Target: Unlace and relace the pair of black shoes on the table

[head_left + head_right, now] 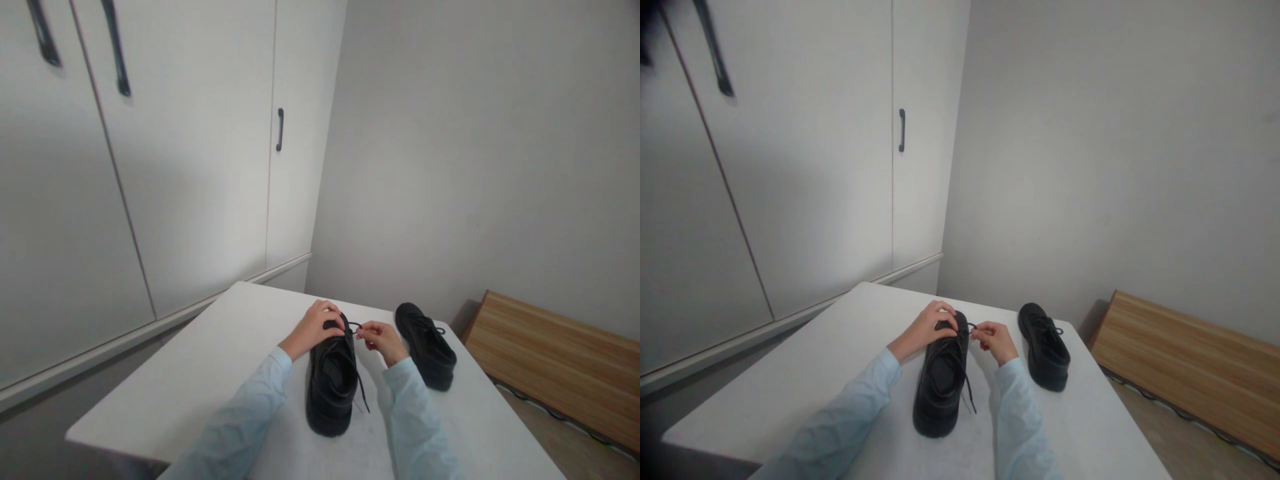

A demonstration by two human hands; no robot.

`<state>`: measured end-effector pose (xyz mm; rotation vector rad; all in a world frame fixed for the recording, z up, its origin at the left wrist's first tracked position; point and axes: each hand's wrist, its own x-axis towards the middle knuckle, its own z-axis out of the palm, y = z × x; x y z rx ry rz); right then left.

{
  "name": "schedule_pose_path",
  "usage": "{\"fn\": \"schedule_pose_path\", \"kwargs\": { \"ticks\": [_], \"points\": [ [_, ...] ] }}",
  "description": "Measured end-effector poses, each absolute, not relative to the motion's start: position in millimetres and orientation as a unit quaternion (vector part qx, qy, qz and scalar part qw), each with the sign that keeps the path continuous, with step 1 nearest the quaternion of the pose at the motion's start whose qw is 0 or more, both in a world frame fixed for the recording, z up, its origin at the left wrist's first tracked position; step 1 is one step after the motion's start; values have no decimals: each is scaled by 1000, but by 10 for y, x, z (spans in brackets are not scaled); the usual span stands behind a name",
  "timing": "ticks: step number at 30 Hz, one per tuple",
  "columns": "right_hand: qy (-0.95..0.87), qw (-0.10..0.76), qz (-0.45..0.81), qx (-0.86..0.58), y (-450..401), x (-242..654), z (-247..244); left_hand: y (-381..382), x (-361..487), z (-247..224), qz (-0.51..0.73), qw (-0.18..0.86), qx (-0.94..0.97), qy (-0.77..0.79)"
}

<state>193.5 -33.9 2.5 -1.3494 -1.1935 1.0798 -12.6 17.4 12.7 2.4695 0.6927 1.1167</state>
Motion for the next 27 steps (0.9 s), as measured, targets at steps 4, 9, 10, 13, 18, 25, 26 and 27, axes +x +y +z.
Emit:
{"fn": "schedule_pose_path", "kwargs": {
  "ticks": [4,9,10,13,18,25,26,27],
  "points": [
    [-497,489,443,-564,-325,1912,13,181,-133,108,371,148,881,252],
    [-520,478,430,-562,-332,1904,18,181,-150,130,349,135,893,249],
    [-528,474,422,-564,-334,1903,24,176,-153,138,346,137,895,246],
    [-561,458,392,-567,-340,1901,50,158,-156,158,339,149,897,240],
    [-613,444,341,-558,-348,1903,72,144,-144,160,333,164,898,238],
    [-590,498,307,-556,-314,1880,-2,149,-133,150,310,118,915,229],
    [-584,506,306,-556,-310,1873,-9,143,-132,152,308,110,916,232],
    [-580,512,304,-556,-307,1864,-13,137,-130,152,305,103,917,237]
  ]
}}
